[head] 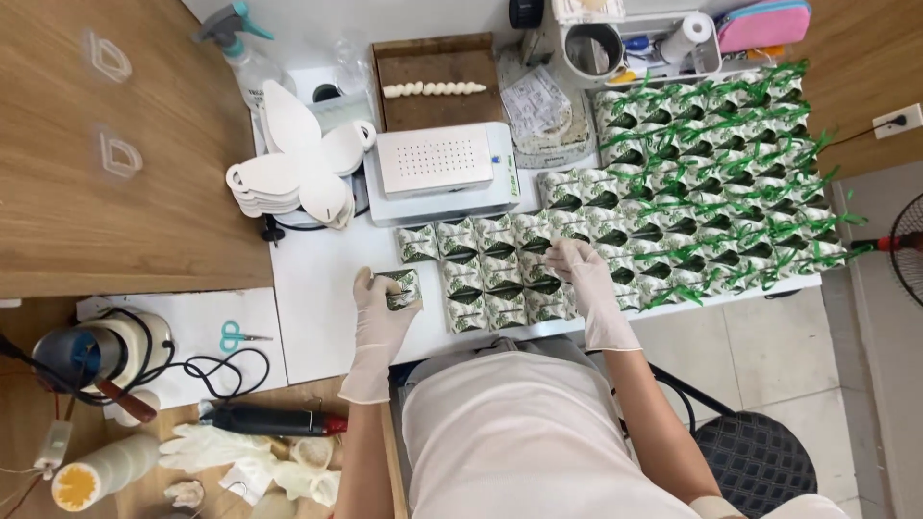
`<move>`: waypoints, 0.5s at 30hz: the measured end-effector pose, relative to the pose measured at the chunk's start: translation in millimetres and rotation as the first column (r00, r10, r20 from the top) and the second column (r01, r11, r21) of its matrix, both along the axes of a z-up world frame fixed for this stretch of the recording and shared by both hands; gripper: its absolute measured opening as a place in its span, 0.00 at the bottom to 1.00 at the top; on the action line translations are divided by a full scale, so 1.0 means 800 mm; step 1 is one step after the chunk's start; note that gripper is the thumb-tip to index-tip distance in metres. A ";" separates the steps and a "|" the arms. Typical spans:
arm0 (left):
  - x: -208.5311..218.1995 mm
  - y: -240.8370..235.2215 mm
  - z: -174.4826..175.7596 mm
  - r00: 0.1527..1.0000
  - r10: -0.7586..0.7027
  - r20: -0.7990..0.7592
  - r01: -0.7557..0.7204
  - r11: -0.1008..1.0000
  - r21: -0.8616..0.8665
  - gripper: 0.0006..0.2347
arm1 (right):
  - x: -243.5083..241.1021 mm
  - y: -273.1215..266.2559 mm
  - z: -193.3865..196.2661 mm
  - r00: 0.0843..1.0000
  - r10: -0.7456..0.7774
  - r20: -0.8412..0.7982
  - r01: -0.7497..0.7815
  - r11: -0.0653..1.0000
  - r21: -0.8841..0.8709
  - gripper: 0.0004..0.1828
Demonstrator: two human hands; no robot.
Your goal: The person wraps small flower-shaped items in patterned paper, folds the paper around each item, and places the wrapped items on a table. The person repeats this process for several items, arranging them in rows.
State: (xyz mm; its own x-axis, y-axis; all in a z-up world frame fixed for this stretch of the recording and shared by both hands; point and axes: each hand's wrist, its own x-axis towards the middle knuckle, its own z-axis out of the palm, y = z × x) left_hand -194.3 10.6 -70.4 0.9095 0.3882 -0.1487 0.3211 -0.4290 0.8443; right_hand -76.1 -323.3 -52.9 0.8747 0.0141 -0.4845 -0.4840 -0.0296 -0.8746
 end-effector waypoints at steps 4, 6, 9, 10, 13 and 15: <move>0.001 -0.010 -0.050 0.993 0.005 -0.116 -0.009 0.999 -0.031 0.20 | -0.019 -0.012 0.002 0.999 0.034 -0.028 -0.036 0.997 -0.072 0.21; 0.003 -0.015 -0.072 0.992 0.005 -0.124 -0.011 0.999 -0.044 0.21 | -0.026 -0.012 0.004 0.998 0.064 -0.012 -0.064 0.996 -0.069 0.21; 0.011 -0.025 -0.100 0.999 -0.023 -0.039 0.022 0.999 -0.026 0.21 | -0.032 -0.008 0.008 0.995 0.097 0.015 -0.095 0.992 -0.084 0.22; 0.013 -0.029 -0.101 0.999 -0.019 -0.044 0.017 0.999 -0.043 0.21 | -0.035 -0.010 0.004 0.997 0.082 0.012 -0.081 0.995 -0.065 0.21; 0.014 -0.038 -0.104 1.000 -0.009 -0.008 0.009 0.999 -0.051 0.21 | -0.046 -0.008 0.007 0.998 0.068 0.007 -0.068 0.997 -0.030 0.21; 0.015 -0.045 -0.105 0.999 -0.004 0.036 0.005 0.999 -0.045 0.21 | -0.054 -0.012 0.003 0.998 0.069 0.008 -0.069 0.997 -0.017 0.21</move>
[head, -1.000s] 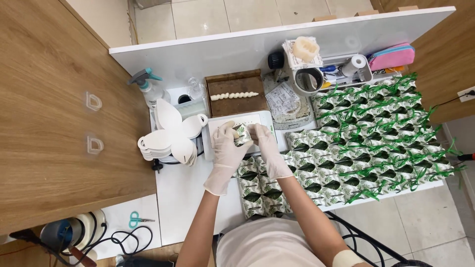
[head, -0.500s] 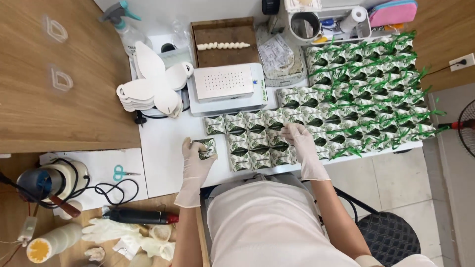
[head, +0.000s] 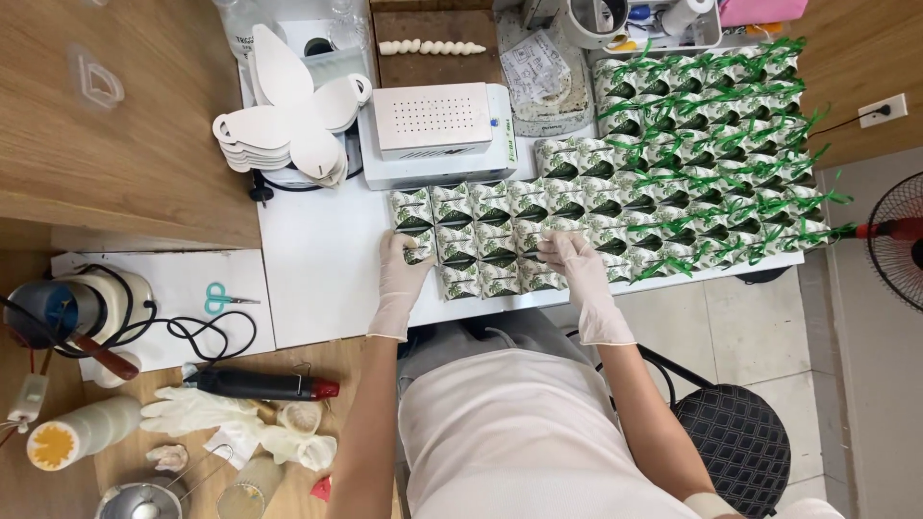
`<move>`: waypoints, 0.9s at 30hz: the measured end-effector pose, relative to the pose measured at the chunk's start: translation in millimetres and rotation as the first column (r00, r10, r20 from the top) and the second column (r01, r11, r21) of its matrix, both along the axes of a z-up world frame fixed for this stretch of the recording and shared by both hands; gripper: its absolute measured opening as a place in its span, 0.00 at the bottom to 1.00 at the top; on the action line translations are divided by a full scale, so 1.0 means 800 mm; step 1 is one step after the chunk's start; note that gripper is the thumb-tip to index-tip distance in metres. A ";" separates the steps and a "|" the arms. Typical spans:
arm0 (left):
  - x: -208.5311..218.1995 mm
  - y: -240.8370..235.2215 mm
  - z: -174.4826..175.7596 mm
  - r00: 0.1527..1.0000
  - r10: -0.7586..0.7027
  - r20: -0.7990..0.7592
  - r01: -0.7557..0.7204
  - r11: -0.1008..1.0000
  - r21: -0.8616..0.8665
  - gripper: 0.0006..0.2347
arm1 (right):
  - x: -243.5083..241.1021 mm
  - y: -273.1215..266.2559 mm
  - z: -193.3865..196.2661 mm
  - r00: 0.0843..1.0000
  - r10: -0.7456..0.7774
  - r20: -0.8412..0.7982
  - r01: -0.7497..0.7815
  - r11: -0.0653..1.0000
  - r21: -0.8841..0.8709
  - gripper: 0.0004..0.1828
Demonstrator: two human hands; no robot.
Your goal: The person wraps small flower-shaped items in patterned paper, folds the paper around each item, and places the wrapped items on a table. The person repeats this process for several items, arranging them in rows.
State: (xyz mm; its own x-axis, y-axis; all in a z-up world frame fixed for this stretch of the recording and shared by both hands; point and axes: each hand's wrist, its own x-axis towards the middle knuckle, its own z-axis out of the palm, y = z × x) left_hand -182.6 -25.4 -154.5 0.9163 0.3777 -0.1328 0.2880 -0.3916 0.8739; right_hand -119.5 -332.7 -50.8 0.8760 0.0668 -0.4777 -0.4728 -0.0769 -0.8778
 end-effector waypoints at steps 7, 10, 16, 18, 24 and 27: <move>0.000 -0.012 0.012 0.993 0.117 -0.011 -0.118 0.984 -0.134 0.34 | -0.032 -0.020 -0.026 0.999 -0.012 -0.039 0.012 1.000 -0.001 0.22; 0.003 -0.011 0.018 0.991 0.131 -0.025 -0.134 0.964 -0.232 0.43 | -0.044 -0.026 -0.033 0.999 -0.011 -0.037 0.011 1.000 -0.007 0.22; 0.013 -0.012 0.010 0.986 0.123 -0.109 -0.160 0.876 -0.455 0.45 | -0.072 -0.037 -0.024 0.998 -0.017 -0.061 0.018 1.000 0.017 0.21; 0.016 -0.009 0.006 0.983 0.127 -0.133 -0.173 0.883 -0.437 0.45 | -0.082 -0.042 -0.021 0.998 -0.020 -0.065 0.022 1.000 0.023 0.22; 0.008 -0.005 0.017 0.973 0.106 -0.205 -0.179 0.907 -0.382 0.47 | -0.105 -0.059 -0.015 0.996 -0.059 -0.065 0.059 0.998 -0.015 0.23; -0.001 -0.009 0.018 0.979 0.156 -0.128 -0.189 0.932 -0.308 0.49 | -0.104 -0.064 -0.023 0.998 -0.042 -0.055 0.041 0.999 -0.015 0.23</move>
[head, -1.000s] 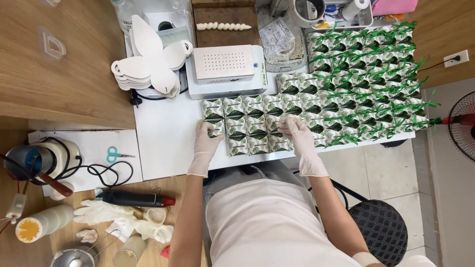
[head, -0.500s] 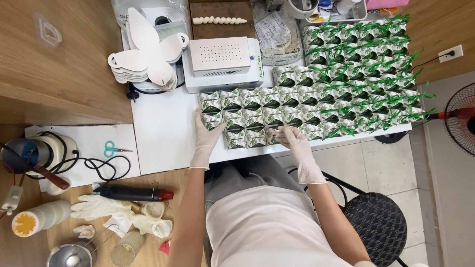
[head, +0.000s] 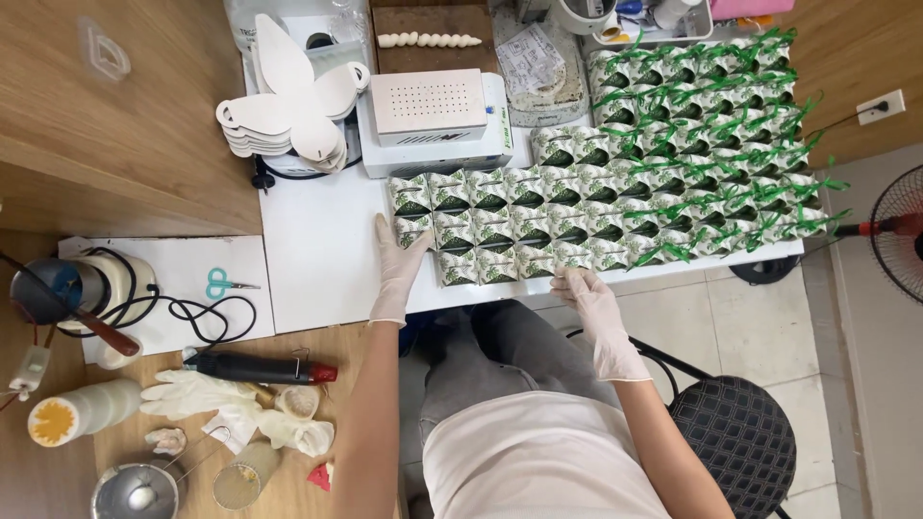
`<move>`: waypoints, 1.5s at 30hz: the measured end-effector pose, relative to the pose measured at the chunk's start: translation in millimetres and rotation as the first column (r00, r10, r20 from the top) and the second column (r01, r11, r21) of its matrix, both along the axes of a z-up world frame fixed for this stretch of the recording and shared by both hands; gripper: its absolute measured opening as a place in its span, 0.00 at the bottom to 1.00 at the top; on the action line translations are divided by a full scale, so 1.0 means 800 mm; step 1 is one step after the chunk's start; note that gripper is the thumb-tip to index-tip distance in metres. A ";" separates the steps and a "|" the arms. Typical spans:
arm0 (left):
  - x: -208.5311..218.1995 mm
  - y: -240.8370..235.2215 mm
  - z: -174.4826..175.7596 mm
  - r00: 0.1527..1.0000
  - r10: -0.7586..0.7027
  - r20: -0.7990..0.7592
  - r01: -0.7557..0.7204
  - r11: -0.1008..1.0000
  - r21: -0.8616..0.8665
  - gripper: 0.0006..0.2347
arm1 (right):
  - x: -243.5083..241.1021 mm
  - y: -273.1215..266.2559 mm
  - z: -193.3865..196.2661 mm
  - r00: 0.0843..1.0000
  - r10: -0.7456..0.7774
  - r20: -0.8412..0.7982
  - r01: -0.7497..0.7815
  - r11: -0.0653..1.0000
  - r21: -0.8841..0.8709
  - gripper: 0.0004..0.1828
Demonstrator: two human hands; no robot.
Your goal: The person wraps small flower-shaped items in patterned paper, folds the paper around each item, and places the wrapped items on a table. The person repeats this process for several items, arranging them in rows.
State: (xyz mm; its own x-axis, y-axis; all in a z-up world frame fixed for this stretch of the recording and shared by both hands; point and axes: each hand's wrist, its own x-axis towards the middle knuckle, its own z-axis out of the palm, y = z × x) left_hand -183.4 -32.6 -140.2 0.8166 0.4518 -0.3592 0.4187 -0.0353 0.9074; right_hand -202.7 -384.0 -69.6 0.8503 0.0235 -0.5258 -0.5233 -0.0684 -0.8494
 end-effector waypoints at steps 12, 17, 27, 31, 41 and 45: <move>-0.138 -0.063 0.098 0.790 0.609 -0.067 -0.613 0.786 -0.076 0.42 | 0.125 0.069 -0.007 0.850 0.522 0.066 -0.526 0.838 0.148 0.19; -0.206 -0.120 0.105 0.553 0.833 0.009 -0.832 0.553 -0.049 0.40 | 0.166 0.095 -0.010 0.699 0.714 0.052 -0.713 0.689 0.128 0.19; -0.329 -0.186 0.173 0.086 0.994 0.071 -0.991 0.093 -0.097 0.30 | 0.159 0.155 -0.052 0.340 0.940 -0.008 -0.932 0.338 0.133 0.19; -0.376 -0.176 0.182 -0.105 0.953 0.284 -0.983 -0.057 -0.173 0.22 | 0.123 0.169 -0.045 0.283 0.954 -0.099 -0.953 0.292 0.086 0.19; -0.480 -0.142 0.158 -0.180 0.944 0.277 -0.970 -0.124 -0.208 0.18 | 0.019 0.186 -0.060 0.232 0.956 -0.178 -0.969 0.244 0.047 0.19; -0.517 -0.135 0.110 -0.126 0.969 0.211 -0.973 -0.079 -0.217 0.14 | -0.046 0.205 -0.031 0.184 0.972 -0.147 -0.983 0.186 0.004 0.19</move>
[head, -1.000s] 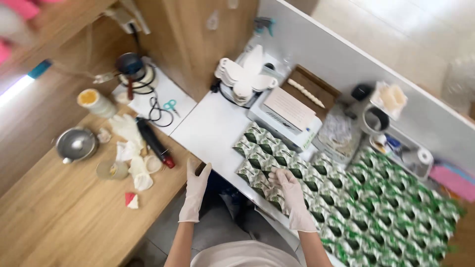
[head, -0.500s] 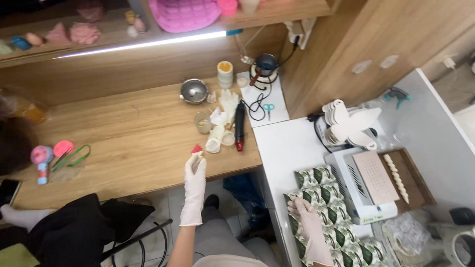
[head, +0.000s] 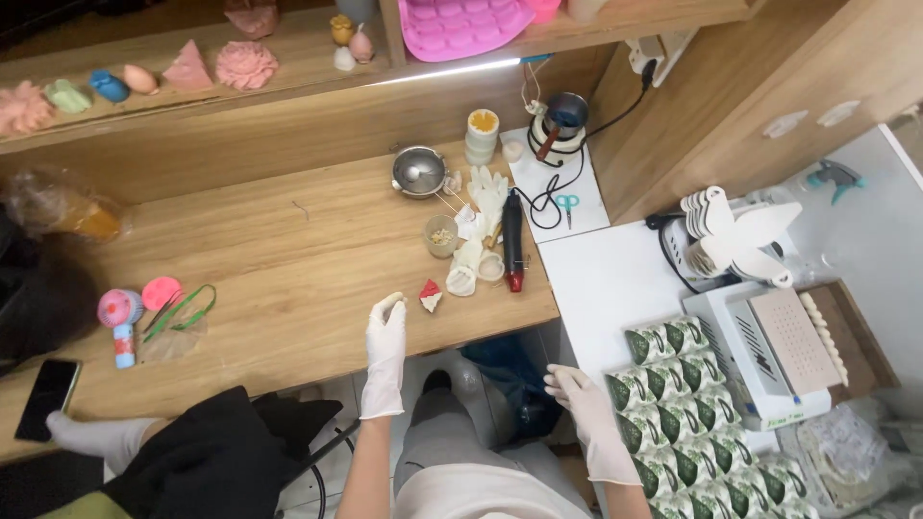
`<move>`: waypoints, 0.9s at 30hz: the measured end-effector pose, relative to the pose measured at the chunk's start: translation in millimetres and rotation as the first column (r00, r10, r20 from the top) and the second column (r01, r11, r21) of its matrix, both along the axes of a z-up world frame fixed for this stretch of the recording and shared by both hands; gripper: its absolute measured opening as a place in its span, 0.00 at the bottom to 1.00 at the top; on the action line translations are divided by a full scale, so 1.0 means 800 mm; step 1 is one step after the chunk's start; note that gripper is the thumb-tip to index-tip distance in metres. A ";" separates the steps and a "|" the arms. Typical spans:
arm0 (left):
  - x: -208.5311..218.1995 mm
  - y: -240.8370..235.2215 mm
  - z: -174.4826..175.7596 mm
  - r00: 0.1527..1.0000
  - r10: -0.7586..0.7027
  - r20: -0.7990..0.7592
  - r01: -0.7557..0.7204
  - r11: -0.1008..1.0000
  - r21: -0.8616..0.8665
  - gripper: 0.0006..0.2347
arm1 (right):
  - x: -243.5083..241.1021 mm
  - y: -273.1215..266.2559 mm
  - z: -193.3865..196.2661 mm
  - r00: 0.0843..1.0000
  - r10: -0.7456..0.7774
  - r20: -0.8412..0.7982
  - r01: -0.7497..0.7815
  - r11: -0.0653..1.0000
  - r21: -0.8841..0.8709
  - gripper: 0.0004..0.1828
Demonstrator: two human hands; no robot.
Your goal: The person wraps small flower-shaped items in patterned paper, folds the paper around each item, and places the wrapped items on a table. The person repeats this process for several items, arranging them in rows.
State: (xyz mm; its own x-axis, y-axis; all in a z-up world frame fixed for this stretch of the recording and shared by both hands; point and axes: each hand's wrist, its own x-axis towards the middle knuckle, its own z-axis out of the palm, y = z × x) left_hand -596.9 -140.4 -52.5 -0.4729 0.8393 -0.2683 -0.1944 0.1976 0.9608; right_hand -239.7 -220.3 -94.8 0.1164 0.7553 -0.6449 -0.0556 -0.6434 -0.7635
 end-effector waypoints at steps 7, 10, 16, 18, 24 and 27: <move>-0.032 0.019 -0.042 0.993 -0.096 0.074 0.097 0.995 -0.012 0.12 | -0.104 0.021 0.073 0.986 0.157 0.046 -0.156 0.987 -0.025 0.19; -0.038 0.033 -0.045 0.988 -0.127 0.093 0.131 0.990 -0.046 0.12 | -0.133 0.029 0.113 0.963 0.247 0.112 -0.236 0.966 -0.103 0.19; -0.023 0.039 -0.038 0.962 -0.253 0.106 0.260 0.963 -0.064 0.12 | -0.135 0.028 0.096 0.963 0.243 0.116 -0.239 0.970 -0.048 0.18; -0.011 0.035 -0.045 0.956 -0.267 0.119 0.277 0.958 -0.078 0.12 | -0.130 0.033 0.120 0.969 0.215 0.117 -0.210 0.976 -0.054 0.18; 0.072 0.019 -0.054 0.922 -0.380 0.075 0.383 0.924 -0.017 0.11 | -0.079 0.028 0.162 0.962 0.151 0.226 -0.145 0.988 -0.046 0.17; 0.123 0.004 -0.042 0.878 -0.473 0.068 0.478 0.864 -0.158 0.11 | -0.034 0.012 0.157 0.964 0.097 0.246 -0.094 0.995 -0.025 0.18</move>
State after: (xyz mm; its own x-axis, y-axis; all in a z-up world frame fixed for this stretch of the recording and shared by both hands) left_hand -498.1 -137.2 -85.7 -0.0187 0.9031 -0.4291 -0.0614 0.4273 0.9020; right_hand -267.0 -210.4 31.1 0.2012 0.7624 -0.6151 0.1959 -0.6465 -0.7373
